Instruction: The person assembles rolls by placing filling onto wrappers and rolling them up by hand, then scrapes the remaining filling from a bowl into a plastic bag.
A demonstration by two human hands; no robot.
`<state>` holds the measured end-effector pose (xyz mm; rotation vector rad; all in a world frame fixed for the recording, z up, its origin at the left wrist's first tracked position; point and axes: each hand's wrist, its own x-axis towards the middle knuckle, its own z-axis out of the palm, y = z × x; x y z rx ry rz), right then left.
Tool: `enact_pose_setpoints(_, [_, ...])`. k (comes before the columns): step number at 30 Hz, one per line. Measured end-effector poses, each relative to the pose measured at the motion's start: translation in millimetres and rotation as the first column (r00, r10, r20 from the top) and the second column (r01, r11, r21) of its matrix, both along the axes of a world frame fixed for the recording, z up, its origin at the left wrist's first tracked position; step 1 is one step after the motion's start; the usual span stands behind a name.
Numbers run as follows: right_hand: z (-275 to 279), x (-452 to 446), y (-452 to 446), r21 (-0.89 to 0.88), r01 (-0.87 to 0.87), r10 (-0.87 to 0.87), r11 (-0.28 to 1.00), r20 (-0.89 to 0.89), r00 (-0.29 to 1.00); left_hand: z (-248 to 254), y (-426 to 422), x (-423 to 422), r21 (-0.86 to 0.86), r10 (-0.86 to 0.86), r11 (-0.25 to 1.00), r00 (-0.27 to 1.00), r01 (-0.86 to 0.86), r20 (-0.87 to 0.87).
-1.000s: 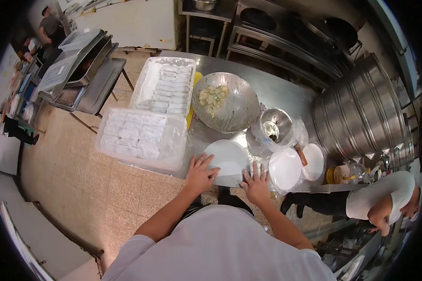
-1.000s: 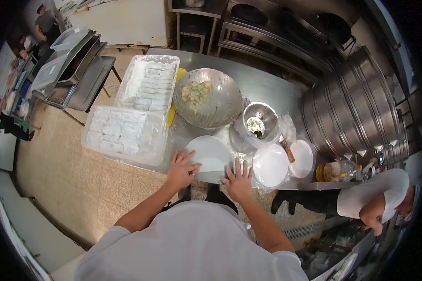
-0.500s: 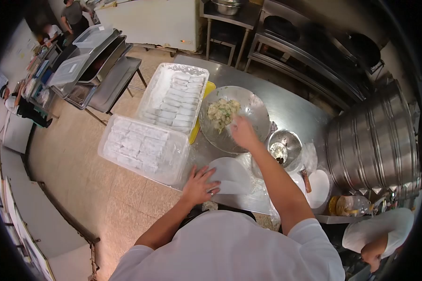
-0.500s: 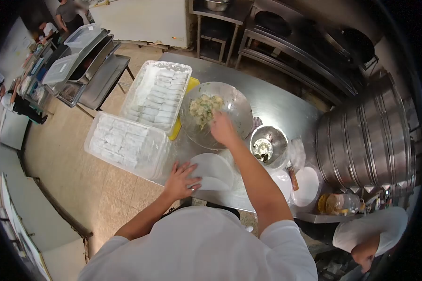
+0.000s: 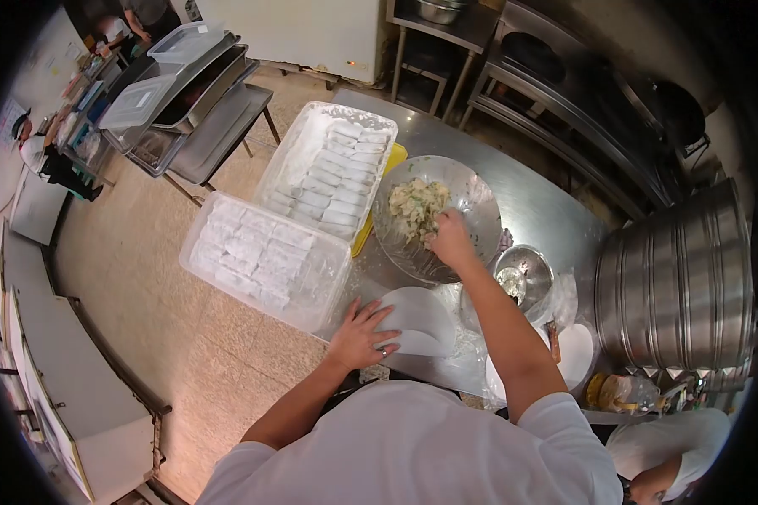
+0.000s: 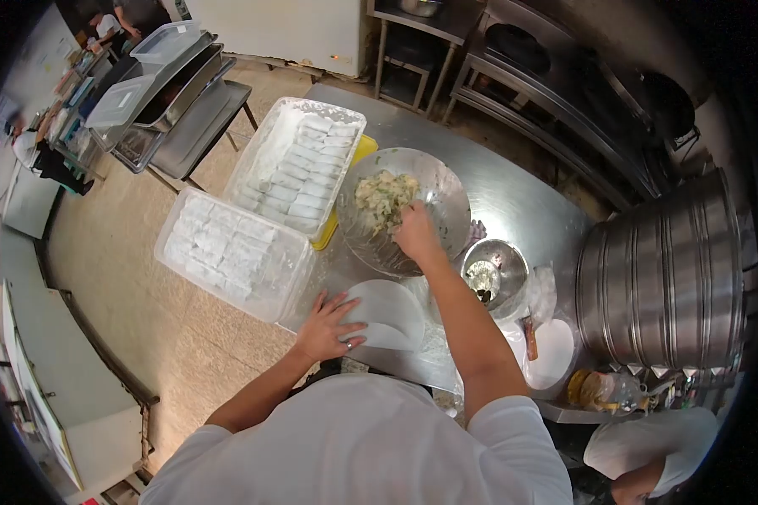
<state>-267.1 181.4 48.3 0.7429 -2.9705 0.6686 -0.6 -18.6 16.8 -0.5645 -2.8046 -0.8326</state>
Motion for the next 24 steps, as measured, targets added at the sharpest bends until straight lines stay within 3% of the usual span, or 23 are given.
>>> enact_pose_setpoints(2, [-5.0,-8.6,0.8,0.111,-0.053,0.057,0.992,-0.031,0.998,1.4,-0.2,0.0,0.006,-0.001,1.000,1.000,0.001,-0.002])
enact_pose_setpoints(5, [-12.9,-6.5,0.0,0.204,-0.184,0.140,0.962,0.211,0.967,2.4,-1.1,0.2,0.009,-0.002,1.000,1.000,0.002,0.003])
enact_pose_setpoints(8, [15.5,-7.8,-3.6,0.019,0.006,-0.012,1.000,0.333,0.943,1.1,-0.1,2.3,0.023,0.010,1.000,1.000,-0.010,0.009])
enact_pose_setpoints(11, [3.5,-27.0,0.6,-0.041,0.077,-0.074,0.996,0.058,0.996,0.7,-1.7,2.5,0.024,0.015,1.000,1.000,-0.015,0.023])
enact_pose_setpoints(14, [-7.7,-33.2,-6.3,0.188,0.010,-0.042,0.982,0.167,0.985,2.5,-1.4,3.2,0.018,0.012,1.000,1.000,-0.013,0.028])
enact_pose_setpoints(17, [-22.0,-21.4,-14.8,0.143,-0.146,0.089,0.979,0.349,0.933,6.5,-2.5,0.6,0.008,0.006,1.000,0.999,-0.006,0.032])
enact_pose_setpoints(20, [-48.6,-26.1,-10.3,0.073,-0.093,0.092,0.993,0.013,0.996,5.6,-1.3,1.2,0.010,0.002,1.000,1.000,-0.003,0.026])
enact_pose_setpoints(23, [-16.9,-14.1,-21.8,0.252,-0.147,0.108,0.957,0.164,0.981,5.8,-2.9,1.3,0.006,0.001,1.000,1.000,-0.001,0.025])
enact_pose_setpoints(24, [-20.3,-14.4,-22.5,0.236,-0.207,0.162,0.950,0.199,0.967,6.0,-2.8,0.6,0.010,0.000,1.000,1.000,0.000,0.025])
